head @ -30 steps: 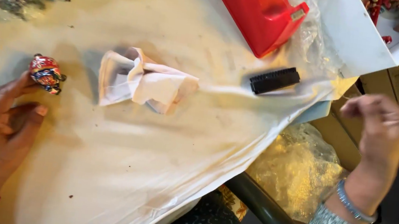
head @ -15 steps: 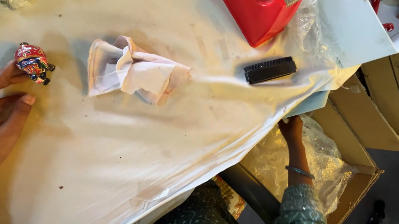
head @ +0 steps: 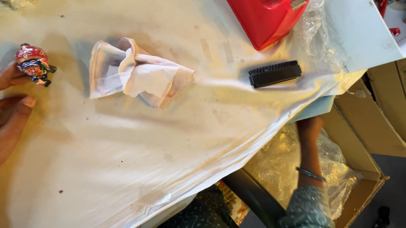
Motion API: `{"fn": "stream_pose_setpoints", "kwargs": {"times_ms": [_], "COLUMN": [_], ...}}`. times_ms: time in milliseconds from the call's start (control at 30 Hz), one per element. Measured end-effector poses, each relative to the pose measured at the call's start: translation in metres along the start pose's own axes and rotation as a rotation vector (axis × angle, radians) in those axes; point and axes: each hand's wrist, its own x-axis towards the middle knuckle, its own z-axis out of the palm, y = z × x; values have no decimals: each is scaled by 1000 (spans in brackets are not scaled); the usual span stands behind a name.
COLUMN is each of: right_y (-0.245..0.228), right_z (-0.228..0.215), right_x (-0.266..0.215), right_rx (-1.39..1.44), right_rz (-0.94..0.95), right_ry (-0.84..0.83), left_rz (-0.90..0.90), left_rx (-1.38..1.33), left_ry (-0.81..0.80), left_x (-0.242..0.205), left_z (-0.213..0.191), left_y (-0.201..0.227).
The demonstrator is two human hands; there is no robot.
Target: Cleaning decorative figurines with a cloth and wrapping them in bubble wrap for storage or shipping.
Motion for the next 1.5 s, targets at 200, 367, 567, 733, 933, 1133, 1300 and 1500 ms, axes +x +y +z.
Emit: {"fn": "stream_pose_setpoints", "kwargs": {"times_ms": [200, 367, 567, 733, 933, 1133, 1300, 1500], "right_y": [-151, -301, -489, -581, -630, -638, -653, -603], "right_z": [-92, -121, -76, 5, 141, 269, 269, 210], "right_x": [-17, -36, -92, -93, -81, -116, -155, -218], "right_rx": [-265, -528, -444, -176, 407, 174, 40, -158], "right_rz": [171, 0, -260, -496, -413, -614, -855, -1470], "right_ry": [73, -247, -142, -217, -878, -1096, -1017, -1071], "left_rz": [-60, -29, 78, 150, 220, 115, -37, -33], "left_rx": [-142, -84, 106, 178, -159, -497, -228, -451], "left_ry": [-32, -28, 18, 106, 57, -129, 150, 344], "left_x": [-5, -2, -6, -9, -38, -56, -52, -42], "left_z": [2, 3, -3, 1, -1, 1, 11, 15], "left_y": [-11, -8, -34, -24, 28, 53, 2, -40]}}
